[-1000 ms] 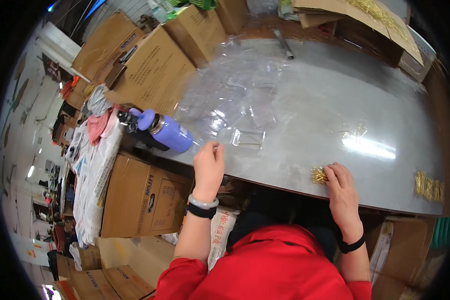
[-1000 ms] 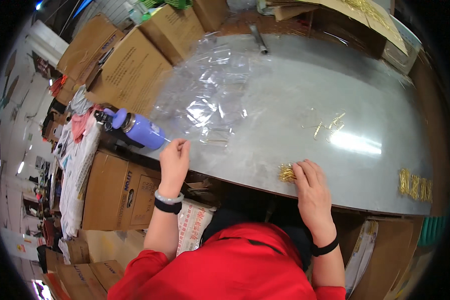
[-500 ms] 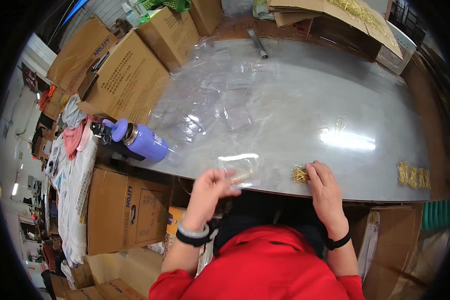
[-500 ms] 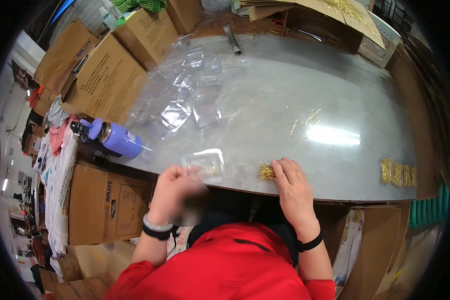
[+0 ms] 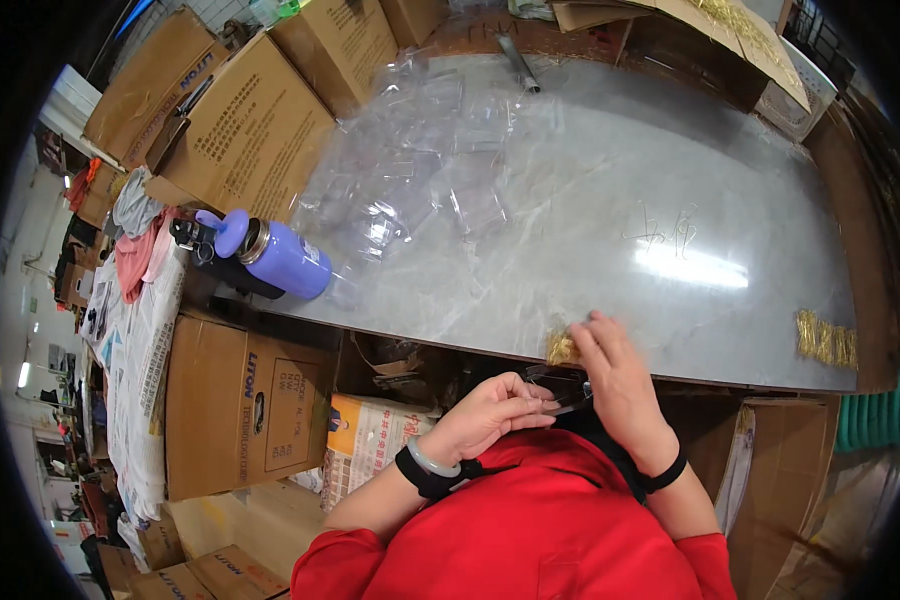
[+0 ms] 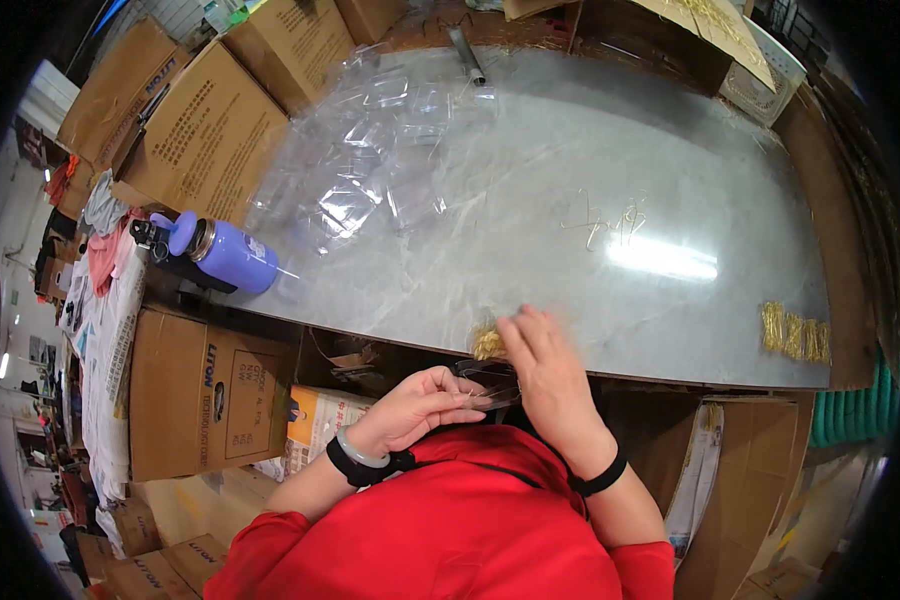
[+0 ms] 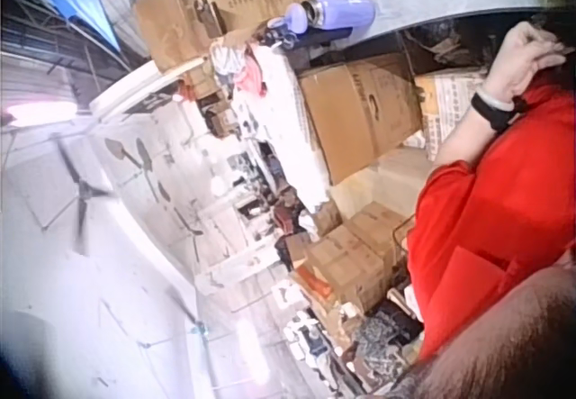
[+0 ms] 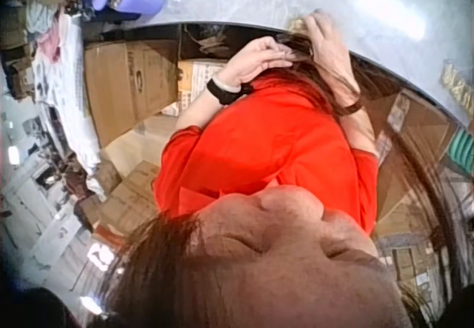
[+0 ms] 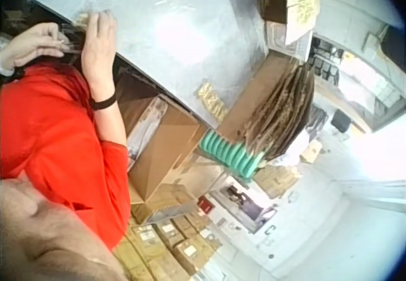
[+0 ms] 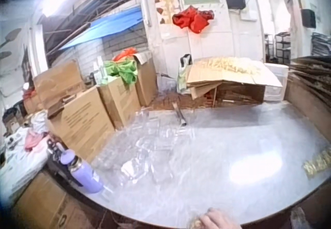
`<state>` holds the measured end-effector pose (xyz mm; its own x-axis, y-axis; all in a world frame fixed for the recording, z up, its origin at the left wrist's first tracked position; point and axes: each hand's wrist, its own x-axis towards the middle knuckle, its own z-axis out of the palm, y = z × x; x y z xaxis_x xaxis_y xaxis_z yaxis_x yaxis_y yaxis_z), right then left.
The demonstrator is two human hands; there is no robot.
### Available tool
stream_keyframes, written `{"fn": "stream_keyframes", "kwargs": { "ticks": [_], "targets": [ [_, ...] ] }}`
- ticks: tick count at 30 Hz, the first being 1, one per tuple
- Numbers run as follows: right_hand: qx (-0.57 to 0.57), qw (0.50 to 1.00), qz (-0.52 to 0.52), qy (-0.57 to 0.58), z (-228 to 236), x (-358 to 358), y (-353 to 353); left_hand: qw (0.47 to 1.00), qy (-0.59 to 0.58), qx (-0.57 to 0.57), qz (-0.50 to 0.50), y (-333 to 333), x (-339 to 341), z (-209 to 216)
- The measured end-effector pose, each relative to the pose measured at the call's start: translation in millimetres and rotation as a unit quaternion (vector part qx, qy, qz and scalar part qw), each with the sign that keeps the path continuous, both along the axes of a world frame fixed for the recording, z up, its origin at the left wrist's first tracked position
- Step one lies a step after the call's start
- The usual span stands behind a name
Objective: The person gathers loose gold-colored paperclips from a table and places them into small clear plastic bags. They repeatedly scoop the clips, insert them into the bags, and set the filled bags aside.
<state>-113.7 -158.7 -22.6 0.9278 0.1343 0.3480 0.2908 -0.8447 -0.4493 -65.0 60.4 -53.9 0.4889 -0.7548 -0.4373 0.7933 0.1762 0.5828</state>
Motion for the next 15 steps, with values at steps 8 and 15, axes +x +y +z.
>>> {"fn": "stream_keyframes", "kwargs": {
  "ticks": [8, 15],
  "targets": [
    [0.0, 0.995, 0.097, 0.013, -4.2, -33.1, 10.5, 0.999, -0.021, 0.011, -0.035, 12.6, -11.8, -4.6],
    [0.057, 0.992, 0.09, -0.069, 10.3, -20.0, 8.8, 0.982, -0.19, 0.003, -0.004, -0.7, -1.8, 32.0]
  ]
}}
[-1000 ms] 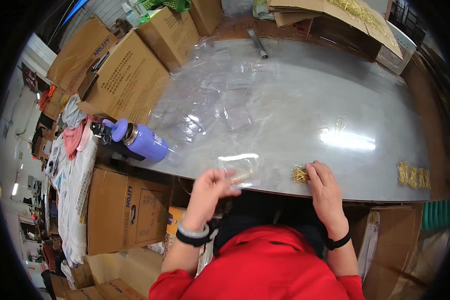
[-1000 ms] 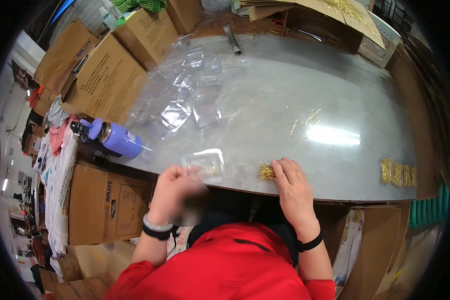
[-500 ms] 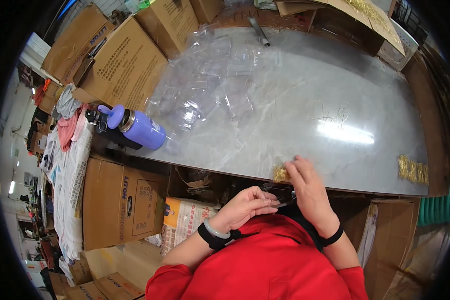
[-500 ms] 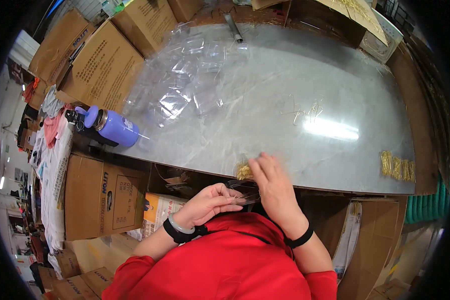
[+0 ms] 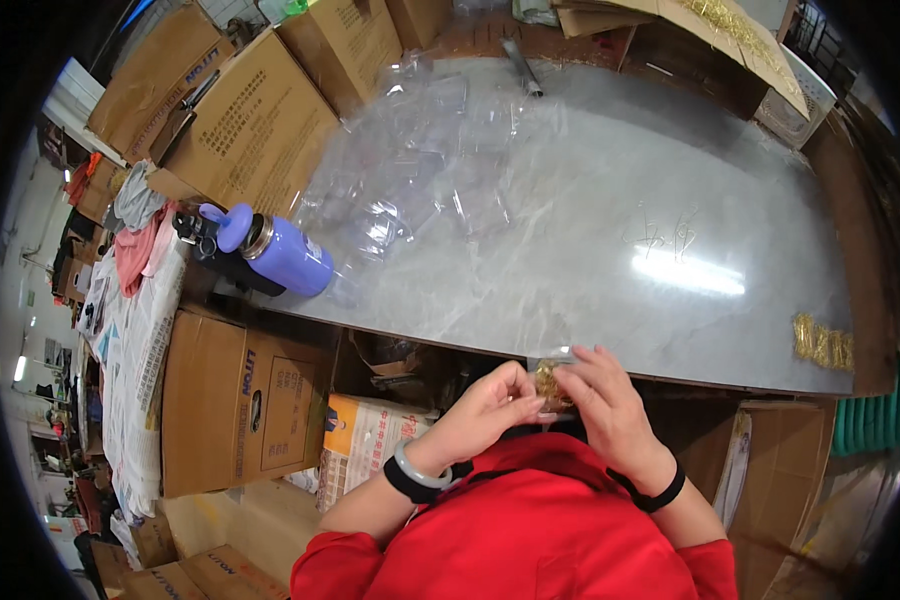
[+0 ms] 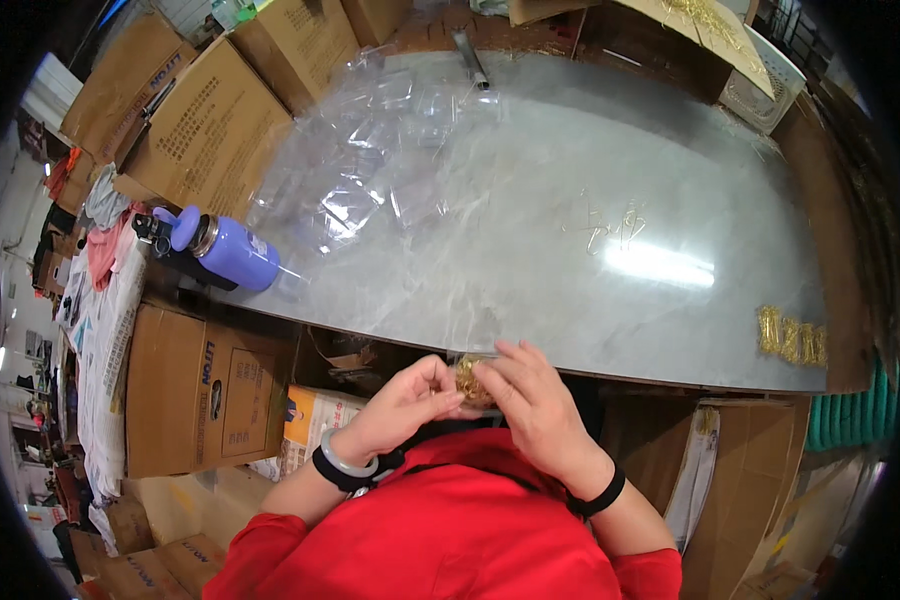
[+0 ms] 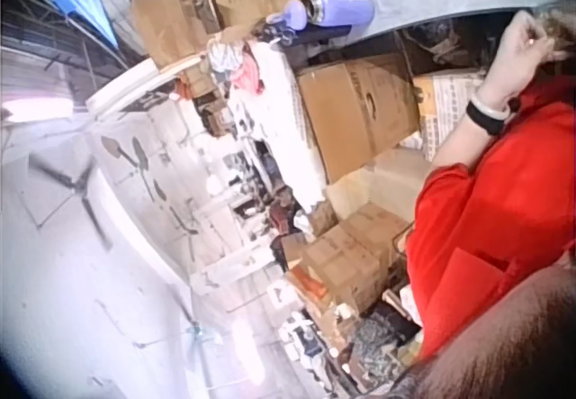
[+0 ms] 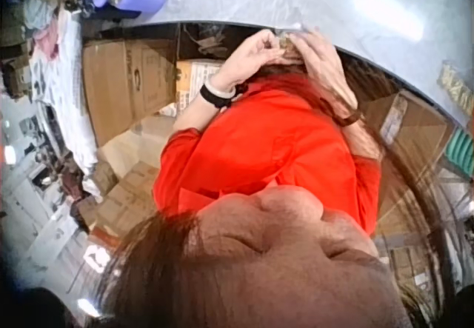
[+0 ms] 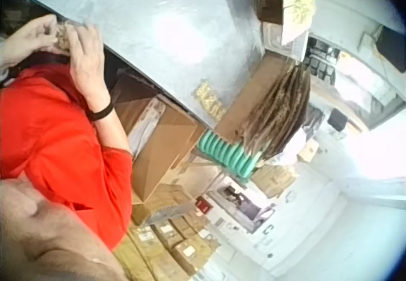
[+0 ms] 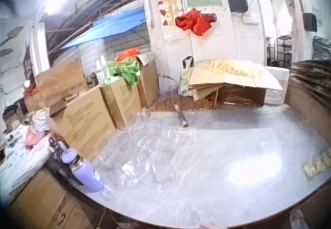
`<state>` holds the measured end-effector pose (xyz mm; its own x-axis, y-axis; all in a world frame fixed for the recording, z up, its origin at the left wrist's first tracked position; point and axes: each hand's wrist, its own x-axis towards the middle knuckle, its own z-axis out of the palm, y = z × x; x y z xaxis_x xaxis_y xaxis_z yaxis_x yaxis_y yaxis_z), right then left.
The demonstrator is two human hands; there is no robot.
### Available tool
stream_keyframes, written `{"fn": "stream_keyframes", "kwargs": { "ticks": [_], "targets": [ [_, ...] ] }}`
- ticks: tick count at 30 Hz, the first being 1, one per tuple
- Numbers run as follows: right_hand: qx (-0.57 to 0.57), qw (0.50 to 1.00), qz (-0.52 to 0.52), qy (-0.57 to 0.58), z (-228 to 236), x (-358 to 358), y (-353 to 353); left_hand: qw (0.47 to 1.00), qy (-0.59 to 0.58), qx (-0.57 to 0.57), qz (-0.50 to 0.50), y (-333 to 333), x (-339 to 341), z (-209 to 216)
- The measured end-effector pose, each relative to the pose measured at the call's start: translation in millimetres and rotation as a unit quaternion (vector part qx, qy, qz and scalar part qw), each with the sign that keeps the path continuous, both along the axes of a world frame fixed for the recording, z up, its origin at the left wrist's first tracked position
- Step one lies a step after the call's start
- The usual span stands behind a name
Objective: The person gathers loose gold-colored paperclips from a table and places them into small clear plastic bags. They repeatedly scoop the clips, insert them into the bags, and set the filled bags aside.
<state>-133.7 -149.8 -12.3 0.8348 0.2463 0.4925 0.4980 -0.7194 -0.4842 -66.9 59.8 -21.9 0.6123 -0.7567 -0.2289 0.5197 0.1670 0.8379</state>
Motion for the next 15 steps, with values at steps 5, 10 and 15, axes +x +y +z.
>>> {"fn": "stream_keyframes", "kwargs": {
  "ticks": [5, 10, 15],
  "targets": [
    [0.02, 0.996, -0.079, -0.032, -9.3, 37.2, -9.0, 0.948, -0.197, 0.25, 0.006, -35.1, 37.4, 30.4],
    [0.021, 0.996, -0.088, -0.018, -13.6, 40.1, -7.0, 0.676, -0.614, 0.368, 0.175, -39.8, 25.8, 4.1],
    [-0.012, 0.996, -0.088, -0.011, -4.9, 36.2, -7.5, 0.641, -0.657, 0.377, 0.122, -41.4, 13.3, -10.1]
  ]
}}
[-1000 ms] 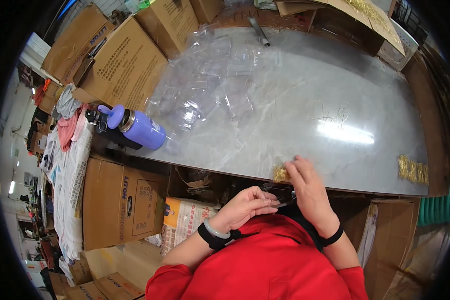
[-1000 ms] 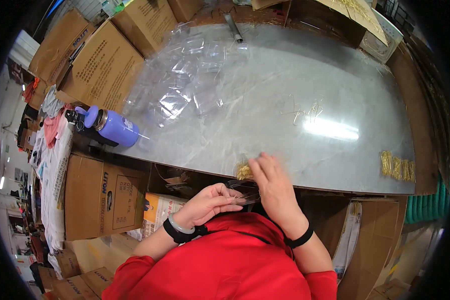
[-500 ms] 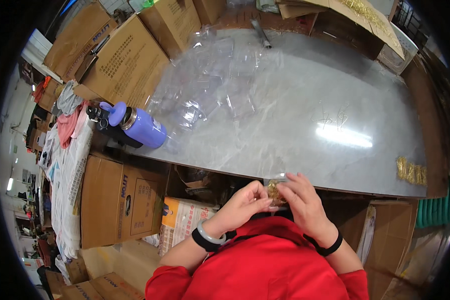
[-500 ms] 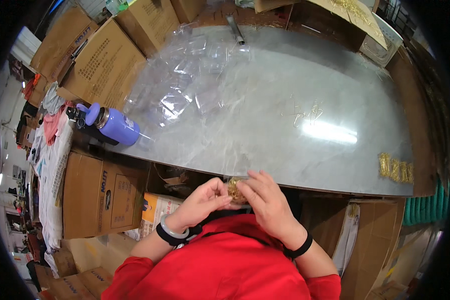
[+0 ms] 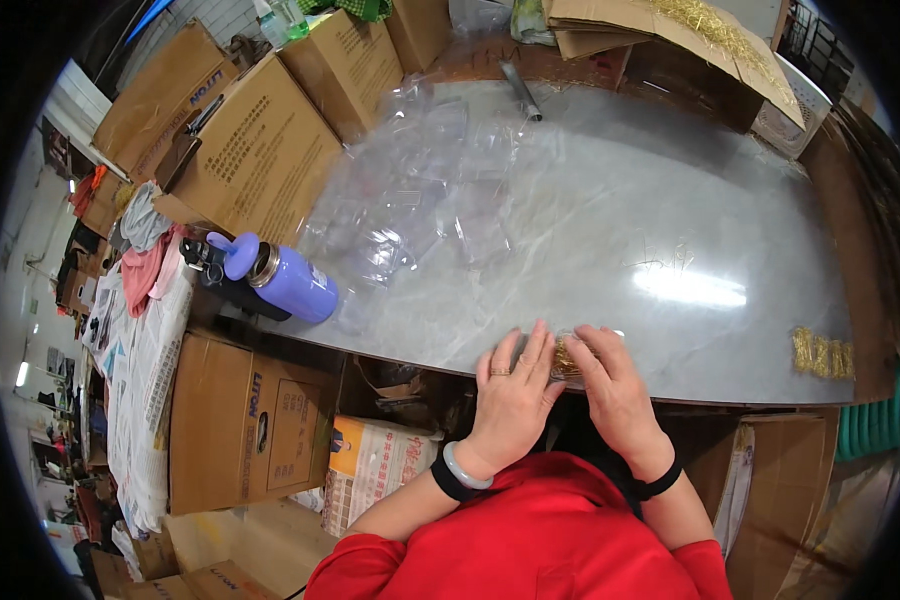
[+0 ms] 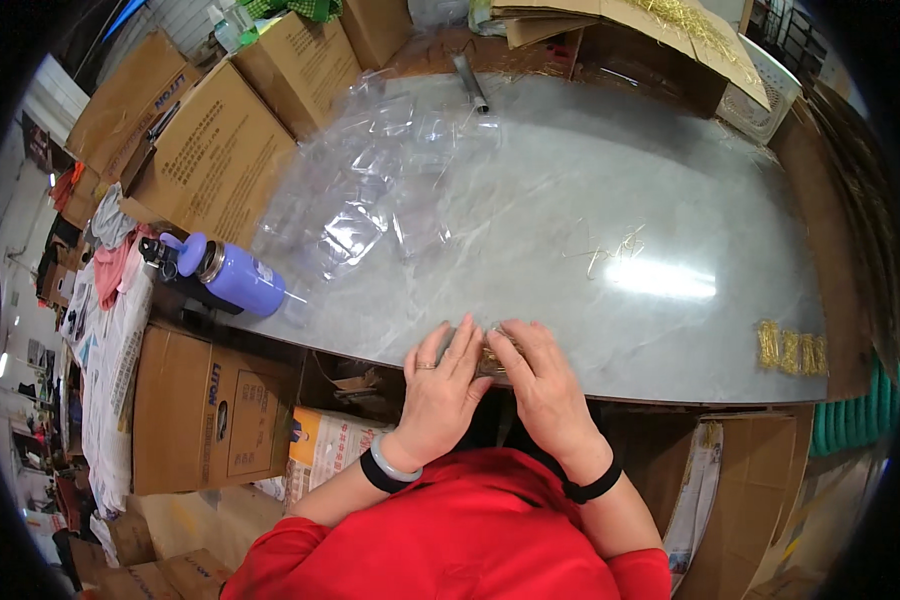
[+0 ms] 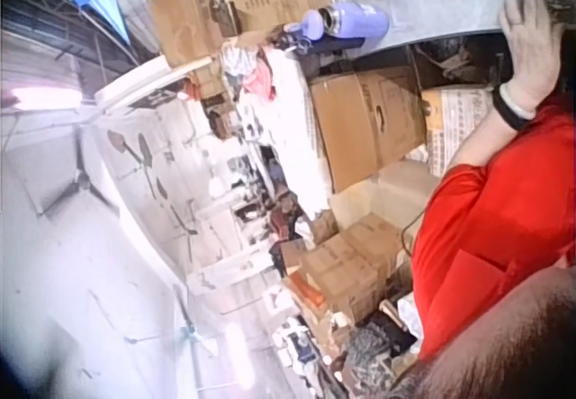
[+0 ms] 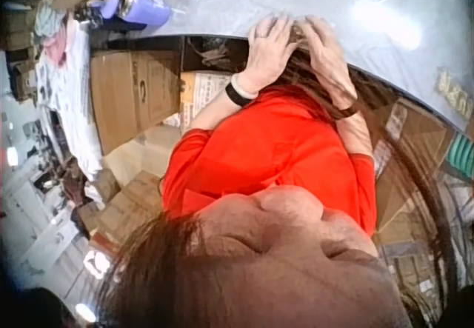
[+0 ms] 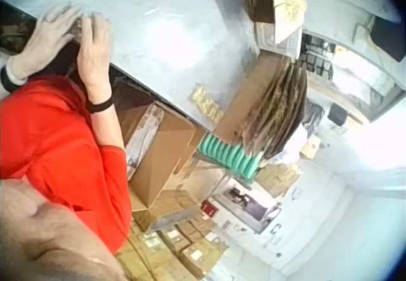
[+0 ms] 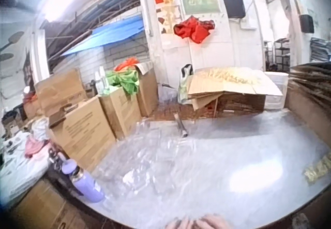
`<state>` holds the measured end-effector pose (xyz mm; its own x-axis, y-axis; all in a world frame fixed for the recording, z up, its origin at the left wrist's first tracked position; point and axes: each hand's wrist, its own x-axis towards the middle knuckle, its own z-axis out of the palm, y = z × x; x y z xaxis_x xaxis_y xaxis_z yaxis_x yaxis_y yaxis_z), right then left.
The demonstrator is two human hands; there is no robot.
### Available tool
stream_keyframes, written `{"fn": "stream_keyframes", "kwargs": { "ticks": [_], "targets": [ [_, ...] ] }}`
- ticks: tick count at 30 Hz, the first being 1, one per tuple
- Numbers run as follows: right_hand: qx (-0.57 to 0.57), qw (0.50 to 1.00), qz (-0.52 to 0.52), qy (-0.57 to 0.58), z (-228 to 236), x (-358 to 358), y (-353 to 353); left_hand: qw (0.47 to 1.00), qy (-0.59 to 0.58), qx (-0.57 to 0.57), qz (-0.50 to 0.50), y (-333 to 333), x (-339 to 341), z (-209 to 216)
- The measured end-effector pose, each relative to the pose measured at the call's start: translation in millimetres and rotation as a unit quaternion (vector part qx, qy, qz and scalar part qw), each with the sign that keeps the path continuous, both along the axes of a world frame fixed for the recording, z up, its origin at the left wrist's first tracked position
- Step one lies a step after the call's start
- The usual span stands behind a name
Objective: The person gathers loose gold-colored paperclips from a table and places them into small clear plastic bags. They repeatedly scoop the clips, insert them into the bags, and set the filled bags aside.
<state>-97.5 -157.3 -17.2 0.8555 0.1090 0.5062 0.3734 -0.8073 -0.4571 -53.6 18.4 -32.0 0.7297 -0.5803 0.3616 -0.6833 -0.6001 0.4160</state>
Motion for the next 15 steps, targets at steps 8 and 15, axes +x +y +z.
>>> {"fn": "stream_keyframes", "kwargs": {
  "ticks": [8, 15],
  "targets": [
    [0.08, 0.995, 0.037, 0.051, -2.3, 0.9, -12.2, 0.998, 0.001, -0.011, -0.058, -0.8, 5.4, 1.9],
    [0.114, 0.987, -0.114, -0.013, -4.7, -13.3, -14.4, 0.995, -0.048, -0.037, -0.083, -8.6, 16.2, -6.8]
  ]
}}
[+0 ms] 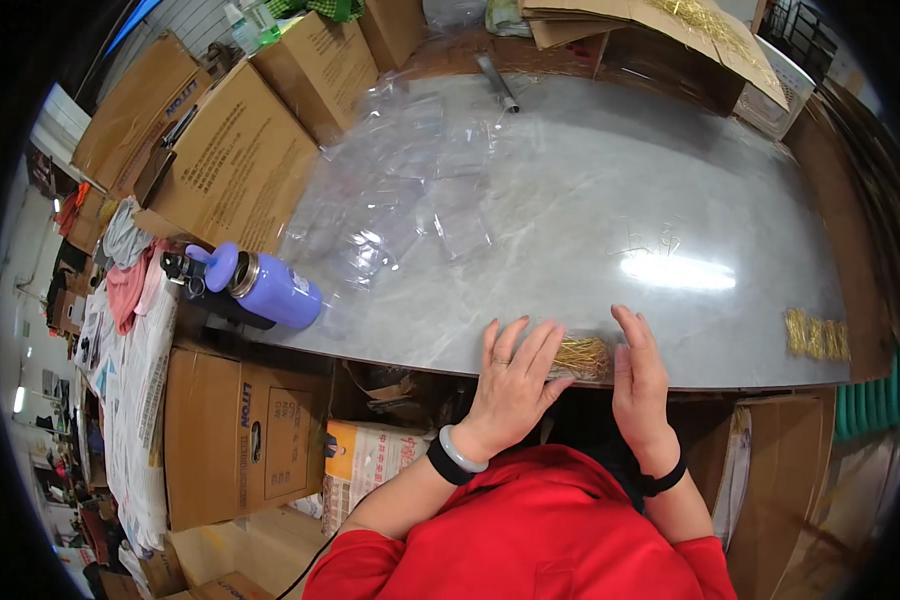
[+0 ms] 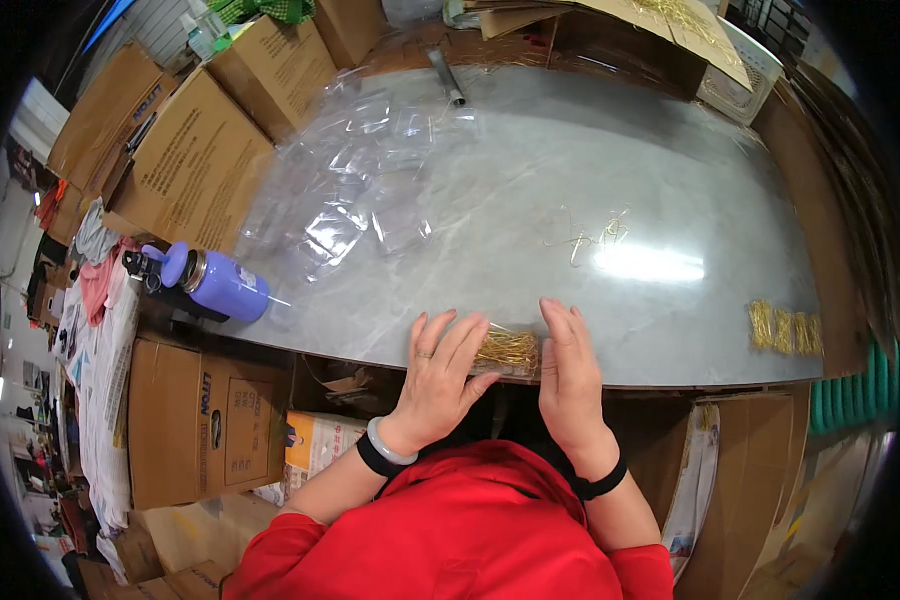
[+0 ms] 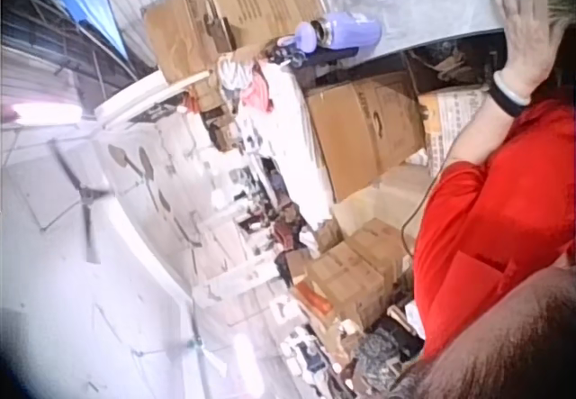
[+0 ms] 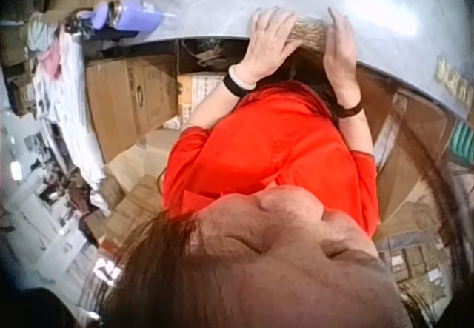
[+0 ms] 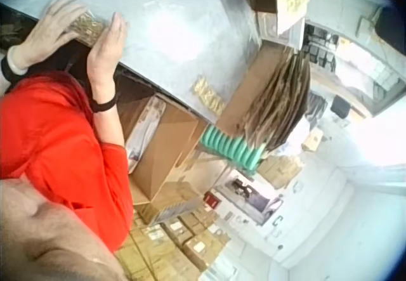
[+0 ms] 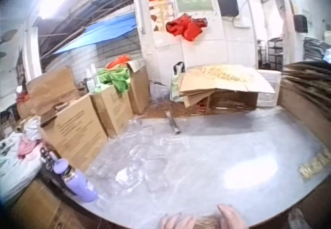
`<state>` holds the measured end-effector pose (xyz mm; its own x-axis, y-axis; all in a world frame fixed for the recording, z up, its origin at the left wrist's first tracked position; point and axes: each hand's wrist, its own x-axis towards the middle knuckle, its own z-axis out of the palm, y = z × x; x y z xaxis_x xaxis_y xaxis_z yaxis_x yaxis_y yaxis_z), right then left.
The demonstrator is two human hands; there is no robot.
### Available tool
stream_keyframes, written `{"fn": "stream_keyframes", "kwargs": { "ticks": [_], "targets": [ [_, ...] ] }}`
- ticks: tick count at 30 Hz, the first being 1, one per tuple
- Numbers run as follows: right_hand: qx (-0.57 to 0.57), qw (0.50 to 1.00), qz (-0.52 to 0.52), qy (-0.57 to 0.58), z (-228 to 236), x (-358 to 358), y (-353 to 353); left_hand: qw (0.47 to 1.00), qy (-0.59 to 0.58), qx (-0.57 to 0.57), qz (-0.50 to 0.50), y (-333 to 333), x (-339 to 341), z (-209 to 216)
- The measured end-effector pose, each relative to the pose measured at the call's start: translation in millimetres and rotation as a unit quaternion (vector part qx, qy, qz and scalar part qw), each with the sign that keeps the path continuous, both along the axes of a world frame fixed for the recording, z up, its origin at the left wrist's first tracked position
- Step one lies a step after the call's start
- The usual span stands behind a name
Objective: The person gathers loose gold-colored paperclips from a table and places them into small clear plastic bags. They repeatedly scoop the clips, insert them into the bags, and set the filled bags aside.
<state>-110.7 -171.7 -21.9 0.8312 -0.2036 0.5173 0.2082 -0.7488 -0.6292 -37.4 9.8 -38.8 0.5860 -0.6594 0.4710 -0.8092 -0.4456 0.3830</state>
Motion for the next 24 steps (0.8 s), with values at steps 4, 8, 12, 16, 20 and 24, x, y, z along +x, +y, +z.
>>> {"fn": "stream_keyframes", "kwargs": {
  "ticks": [4, 8, 12, 16, 20, 24],
  "targets": [
    [0.004, 1.0, -0.006, 0.01, -7.1, -13.9, 1.3, 0.999, 0.012, -0.044, -0.025, -1.8, 1.3, -7.8],
    [0.013, 1.0, -0.023, -0.013, -7.2, -12.1, -0.5, 0.999, -0.002, -0.001, -0.038, -8.1, 5.1, 10.3],
    [0.07, 0.996, -0.061, -0.007, -1.4, -8.4, 1.4, 0.997, -0.016, 0.004, -0.07, -13.0, 14.5, 16.7],
    [0.037, 0.996, -0.07, 0.047, 5.7, 1.4, 1.0, 0.994, 0.048, -0.021, -0.095, -15.9, 15.1, 4.0],
    [-0.104, 0.993, -0.054, 0.033, 10.8, 6.2, 3.9, 0.994, 0.042, -0.011, -0.097, -16.2, 17.7, 4.5],
    [-0.066, 0.992, 0.01, 0.11, 23.3, -2.4, -2.4, 0.996, 0.004, -0.004, -0.084, -14.7, 13.5, 1.7]
  ]
}}
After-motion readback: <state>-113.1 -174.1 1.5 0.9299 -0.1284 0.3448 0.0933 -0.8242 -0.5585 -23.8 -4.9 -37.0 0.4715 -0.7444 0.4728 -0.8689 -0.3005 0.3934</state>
